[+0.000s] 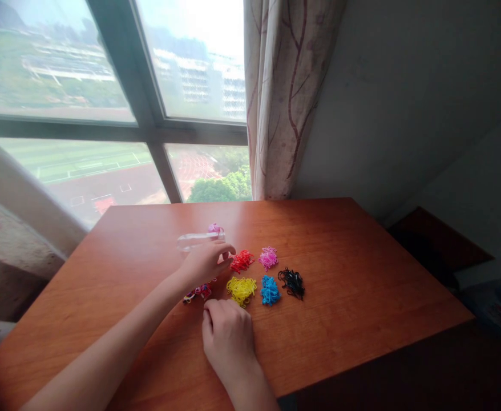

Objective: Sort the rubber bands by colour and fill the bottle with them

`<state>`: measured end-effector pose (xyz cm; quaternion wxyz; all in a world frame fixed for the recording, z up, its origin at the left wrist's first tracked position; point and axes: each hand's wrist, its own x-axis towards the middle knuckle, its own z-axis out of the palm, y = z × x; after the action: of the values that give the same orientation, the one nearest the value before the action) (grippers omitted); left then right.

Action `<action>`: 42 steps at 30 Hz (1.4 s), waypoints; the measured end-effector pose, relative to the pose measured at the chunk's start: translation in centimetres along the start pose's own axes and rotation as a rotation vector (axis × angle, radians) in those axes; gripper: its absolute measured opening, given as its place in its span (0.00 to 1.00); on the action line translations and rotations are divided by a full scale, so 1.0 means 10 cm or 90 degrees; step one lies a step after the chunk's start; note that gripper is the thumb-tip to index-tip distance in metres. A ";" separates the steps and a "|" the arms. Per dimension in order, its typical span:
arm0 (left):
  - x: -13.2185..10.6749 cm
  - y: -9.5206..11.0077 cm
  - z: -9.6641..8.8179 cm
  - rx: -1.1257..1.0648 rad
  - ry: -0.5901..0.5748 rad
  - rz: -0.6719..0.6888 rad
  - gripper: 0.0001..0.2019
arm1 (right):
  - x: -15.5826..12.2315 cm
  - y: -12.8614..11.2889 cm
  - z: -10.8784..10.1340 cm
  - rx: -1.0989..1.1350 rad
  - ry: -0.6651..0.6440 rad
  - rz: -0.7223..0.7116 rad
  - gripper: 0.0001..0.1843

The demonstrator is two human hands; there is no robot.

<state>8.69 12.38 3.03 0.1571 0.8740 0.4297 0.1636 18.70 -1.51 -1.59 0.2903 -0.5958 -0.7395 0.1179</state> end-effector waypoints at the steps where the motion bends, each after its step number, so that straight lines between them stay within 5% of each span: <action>1: 0.00 0.01 0.01 0.002 -0.001 0.000 0.07 | 0.00 0.00 0.00 0.001 -0.001 0.001 0.10; 11: 0.11 0.15 -0.11 -0.005 0.003 0.047 0.07 | 0.01 -0.01 -0.02 0.020 -0.019 0.017 0.09; 20: 0.71 0.45 0.13 0.039 -0.064 0.091 0.09 | 0.03 -0.02 -0.03 0.001 -0.036 0.029 0.07; 27: 0.87 0.57 0.25 0.071 -0.097 0.071 0.09 | 0.01 -0.02 -0.04 -0.005 -0.049 0.046 0.07; 33: 0.66 0.44 0.13 0.039 -0.064 0.058 0.11 | 0.01 -0.01 -0.02 0.012 -0.043 0.030 0.07; 42: -0.20 0.05 -0.38 0.006 -0.007 0.016 0.08 | 0.02 -0.03 -0.02 -0.002 -0.033 0.013 0.07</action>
<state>6.29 11.04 6.37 0.1534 0.8808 0.4187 0.1592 18.57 -1.42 -1.18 0.2686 -0.6007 -0.7409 0.1349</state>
